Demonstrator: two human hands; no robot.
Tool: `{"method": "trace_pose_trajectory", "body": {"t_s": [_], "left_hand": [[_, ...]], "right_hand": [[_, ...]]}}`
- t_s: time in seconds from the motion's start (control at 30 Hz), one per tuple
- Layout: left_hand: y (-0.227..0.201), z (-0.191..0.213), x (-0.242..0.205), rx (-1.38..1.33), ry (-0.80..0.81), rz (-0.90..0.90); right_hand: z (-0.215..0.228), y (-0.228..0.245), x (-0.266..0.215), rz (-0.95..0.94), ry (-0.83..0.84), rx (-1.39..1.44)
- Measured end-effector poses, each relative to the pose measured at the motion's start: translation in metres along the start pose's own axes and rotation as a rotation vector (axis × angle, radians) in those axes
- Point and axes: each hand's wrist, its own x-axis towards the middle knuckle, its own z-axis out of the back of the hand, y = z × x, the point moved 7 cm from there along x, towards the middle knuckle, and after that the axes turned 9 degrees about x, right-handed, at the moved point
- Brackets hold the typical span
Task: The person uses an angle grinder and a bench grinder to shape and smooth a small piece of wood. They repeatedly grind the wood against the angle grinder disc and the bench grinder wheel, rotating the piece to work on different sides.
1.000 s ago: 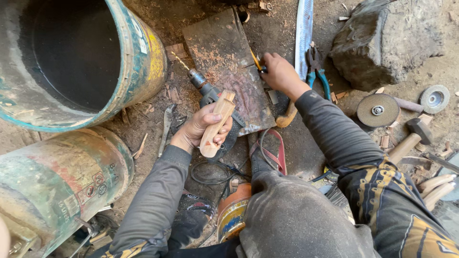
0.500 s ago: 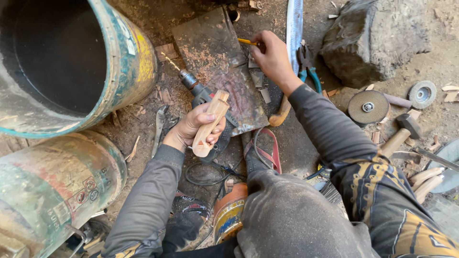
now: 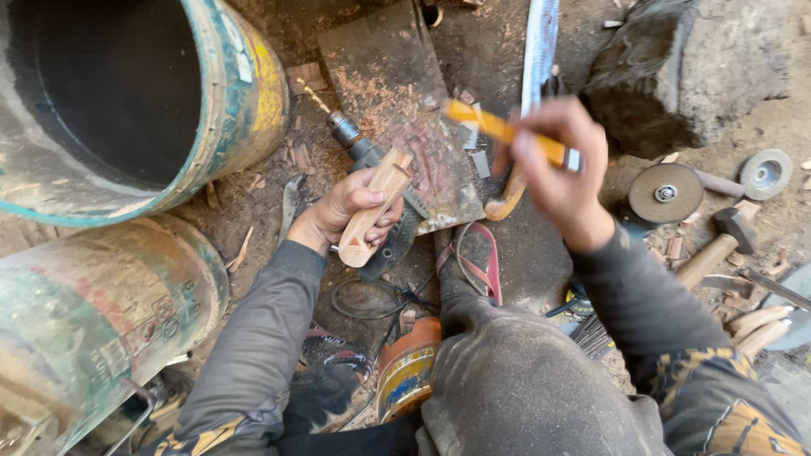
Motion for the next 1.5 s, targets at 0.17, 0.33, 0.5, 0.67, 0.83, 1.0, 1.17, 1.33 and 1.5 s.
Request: {"method": "trace_pose_trajectory", "body": {"t_s": [0.17,0.33,0.5,0.67,0.83,1.0,1.17,1.33,1.5], "left_hand": [[-0.005,-0.013,0.008,0.064,0.042,0.012],[-0.008,-0.022,0.006,0.099,0.028,0.031],[-0.011,-0.027,0.009,0.092,0.031,0.045],[-0.018,-0.023,0.01,-0.003,0.018,0.023],[-0.038,-0.011,0.042,0.959,-0.216,-0.22],[-0.011,0.011,0.095,1.318,-0.466,0.15],[-0.017,0.027,0.119,1.171,-0.685,0.018],[-0.008,0.037,0.1,1.288,-0.662,0.192],[-0.018,0.04,0.086,1.072,-0.71,-0.101]], "right_hand": [[-0.039,0.061,-0.012,0.098,0.208,-0.27],[-0.057,0.058,-0.005,0.153,0.294,-0.304],[-0.053,0.051,-0.008,0.164,0.33,-0.324],[-0.03,0.054,-0.022,0.163,0.37,-0.412],[0.017,0.015,-0.078,-0.317,0.026,-0.584],[0.038,-0.056,-0.162,-1.076,0.256,-0.794],[0.052,-0.069,-0.219,-1.262,0.22,-0.581],[0.106,-0.042,-0.227,-0.868,-0.407,-0.917],[0.078,-0.026,-0.205,-0.549,-0.38,-0.922]]}}
